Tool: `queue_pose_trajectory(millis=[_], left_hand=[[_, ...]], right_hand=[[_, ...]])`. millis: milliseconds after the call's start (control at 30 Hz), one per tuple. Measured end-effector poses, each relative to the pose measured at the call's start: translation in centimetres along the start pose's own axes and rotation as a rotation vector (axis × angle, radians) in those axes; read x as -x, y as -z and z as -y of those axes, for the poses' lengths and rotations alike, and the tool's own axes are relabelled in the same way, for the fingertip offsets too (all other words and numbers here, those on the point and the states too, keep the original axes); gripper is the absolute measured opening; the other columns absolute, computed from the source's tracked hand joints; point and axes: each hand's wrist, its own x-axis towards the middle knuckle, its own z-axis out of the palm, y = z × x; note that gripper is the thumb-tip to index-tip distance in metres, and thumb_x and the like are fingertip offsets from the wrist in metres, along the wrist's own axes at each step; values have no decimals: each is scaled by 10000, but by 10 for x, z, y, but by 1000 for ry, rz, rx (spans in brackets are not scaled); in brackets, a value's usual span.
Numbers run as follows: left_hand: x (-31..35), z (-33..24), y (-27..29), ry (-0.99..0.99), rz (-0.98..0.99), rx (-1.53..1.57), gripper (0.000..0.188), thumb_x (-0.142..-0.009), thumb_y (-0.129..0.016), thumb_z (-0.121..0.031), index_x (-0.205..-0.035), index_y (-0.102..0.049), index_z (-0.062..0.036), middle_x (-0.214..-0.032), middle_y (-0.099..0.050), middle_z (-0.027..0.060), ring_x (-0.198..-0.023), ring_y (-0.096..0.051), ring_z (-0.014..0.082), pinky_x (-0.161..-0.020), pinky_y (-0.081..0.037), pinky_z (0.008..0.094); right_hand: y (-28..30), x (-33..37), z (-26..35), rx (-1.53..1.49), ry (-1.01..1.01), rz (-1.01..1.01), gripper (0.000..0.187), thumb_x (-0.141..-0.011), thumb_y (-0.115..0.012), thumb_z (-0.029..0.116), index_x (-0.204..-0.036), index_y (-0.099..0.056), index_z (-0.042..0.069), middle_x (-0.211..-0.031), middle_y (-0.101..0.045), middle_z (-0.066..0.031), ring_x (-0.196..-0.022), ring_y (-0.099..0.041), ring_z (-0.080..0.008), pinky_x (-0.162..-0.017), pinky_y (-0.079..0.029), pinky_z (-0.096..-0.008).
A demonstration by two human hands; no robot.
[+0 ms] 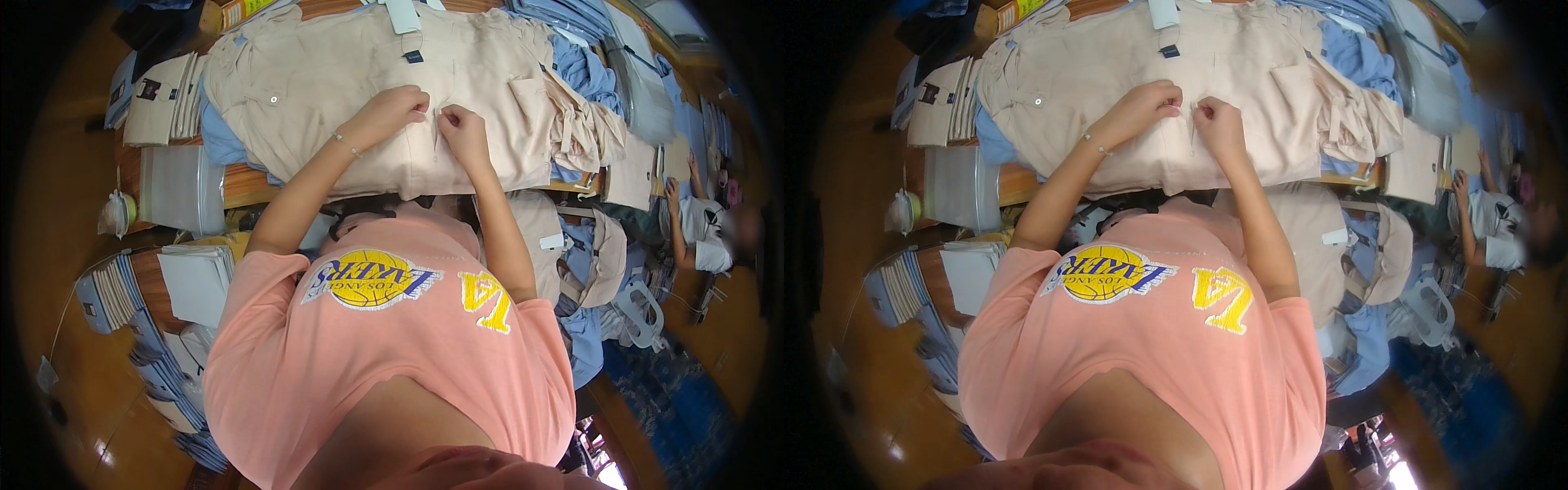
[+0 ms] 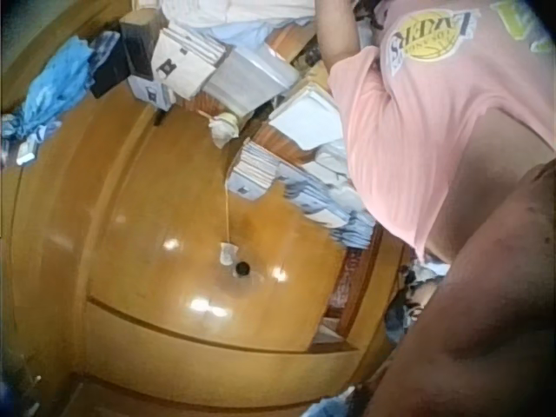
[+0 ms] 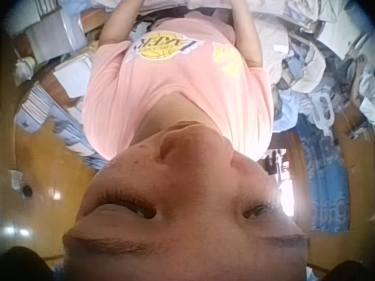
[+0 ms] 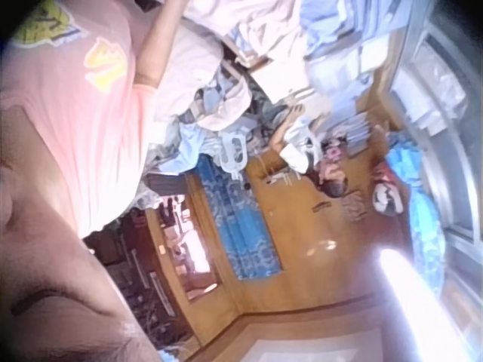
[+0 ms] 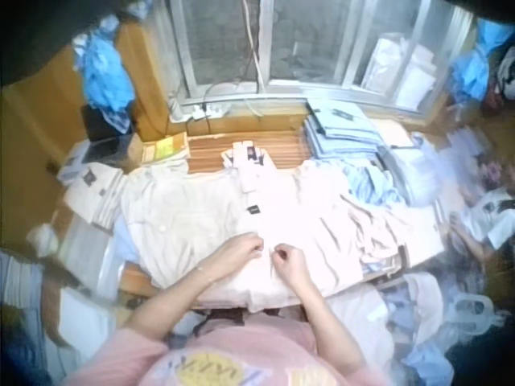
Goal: The person trims loose threads from the collar and button area of several shirts using a pair of shears and flips the garments to check different sections.
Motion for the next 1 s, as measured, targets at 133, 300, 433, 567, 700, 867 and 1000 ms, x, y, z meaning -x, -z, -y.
queue_pose_trajectory(millis=[133,300,433,567,700,867,1000], left_hand=[[3,-10,3,28,-54,327,154,-788,-598,-80,-919,-595,1,-787,-592,101,-745,-568,248,-701,-451,295],[0,-5,9,-305,-161,156,161,-814,-580,-73,-955,-604,1,-900,-631,89,-809,-594,204,-729,-464,290],[-4,-5,30,-354,-239,12,185,-821,-586,-78,-989,-605,-4,-947,-635,91,-826,-597,167,-728,-467,282],[-24,-12,85,-330,-459,53,155,-825,-603,-73,-964,-601,-6,-912,-629,61,-813,-579,117,-712,-459,246],[-38,-50,164,-301,-444,138,540,-856,-594,-127,-1277,-259,-88,-1289,-285,80,-1171,-263,107,-954,-214,209],[10,-91,140,-227,-331,569,181,-784,-657,-46,-951,-602,-1,-869,-596,-10,-774,-526,61,-688,-430,198],[46,-63,80,-8,-230,464,158,-758,-682,-49,-904,-640,-5,-845,-620,-10,-731,-508,54,-654,-416,186]], right_hand=[[4,12,18,-235,6,-52,177,-773,-645,113,-861,-652,-41,-694,-639,-108,-604,-566,-116,-594,-458,-246],[6,21,31,-465,-15,-76,159,-788,-664,106,-878,-646,-23,-695,-598,-20,-612,-486,-66,-585,-424,-207],[-1,42,31,-398,38,-67,175,-788,-672,112,-892,-609,-15,-694,-547,15,-630,-458,-57,-593,-411,-201],[29,-6,39,-477,-48,27,173,-819,-633,130,-925,-586,2,-746,-541,27,-653,-457,-59,-613,-406,-201],[113,-39,155,-613,305,-60,160,-825,-635,150,-883,-612,2,-768,-586,16,-671,-483,-64,-606,-399,-207],[132,-12,156,-56,529,-98,128,-820,-614,107,-890,-613,-1,-779,-594,-51,-697,-535,-131,-646,-425,-260],[97,17,100,32,688,-112,133,-818,-598,89,-910,-600,-7,-833,-574,-110,-777,-543,-229,-696,-419,-307]])
